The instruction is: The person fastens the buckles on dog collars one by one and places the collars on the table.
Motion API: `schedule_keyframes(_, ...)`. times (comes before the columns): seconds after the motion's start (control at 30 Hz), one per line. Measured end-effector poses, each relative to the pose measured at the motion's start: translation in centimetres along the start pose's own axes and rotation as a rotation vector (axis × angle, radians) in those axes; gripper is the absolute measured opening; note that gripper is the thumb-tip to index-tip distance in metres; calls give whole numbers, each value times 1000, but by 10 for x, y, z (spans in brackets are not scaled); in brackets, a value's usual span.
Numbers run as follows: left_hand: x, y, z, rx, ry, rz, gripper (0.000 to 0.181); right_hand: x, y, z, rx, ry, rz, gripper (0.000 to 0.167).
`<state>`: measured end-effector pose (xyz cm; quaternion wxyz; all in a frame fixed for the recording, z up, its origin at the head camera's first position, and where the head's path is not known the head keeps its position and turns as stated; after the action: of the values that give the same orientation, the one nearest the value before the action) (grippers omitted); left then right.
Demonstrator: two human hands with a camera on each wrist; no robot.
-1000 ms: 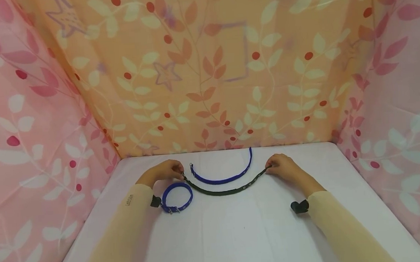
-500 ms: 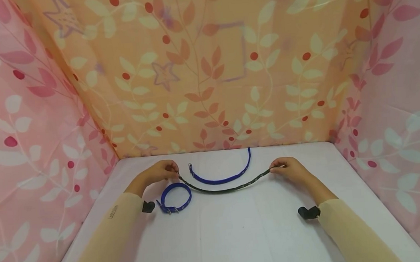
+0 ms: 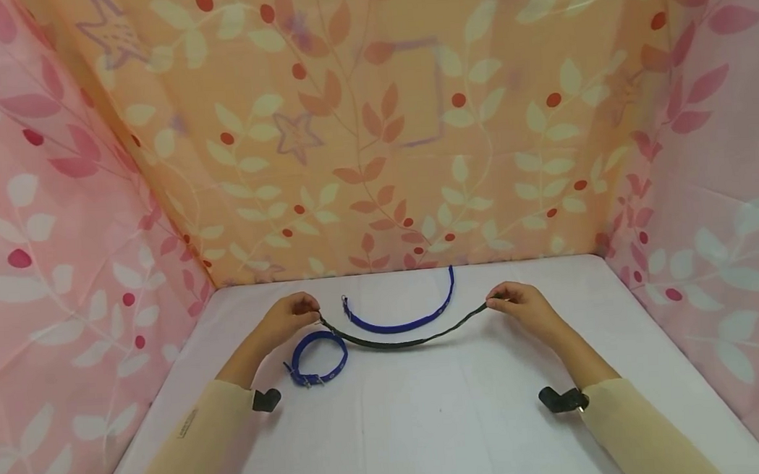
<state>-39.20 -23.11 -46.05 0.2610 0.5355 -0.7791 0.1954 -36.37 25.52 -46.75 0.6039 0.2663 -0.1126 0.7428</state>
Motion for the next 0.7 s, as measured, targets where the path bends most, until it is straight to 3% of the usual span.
schedule_keyframes(0.23, 14, -19, -19, -92, 47, -176, 15, -2, -11, 22, 3, 88, -34, 24)
schedule_keyframes(0.4, 20, -30, -29, -118, 54, -242, 17, 0, -14, 19, 15, 76, -79, 26)
schedule_keyframes(0.7, 28, -56, -51, -157, 65, -363, 13, 10, -30, 42, 57, 79, -168, 23)
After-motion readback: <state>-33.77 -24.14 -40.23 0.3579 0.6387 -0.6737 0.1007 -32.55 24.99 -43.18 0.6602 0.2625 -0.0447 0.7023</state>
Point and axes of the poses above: each hand's wrist, its own y-axis towards the middle knuckle, its own x-axis out of the back of the hand, z = x × y, the point moved 8 cm from there along y, towards the middle knuckle, and after that the axes turned 4 degrees about z, right-handed, at the moved point
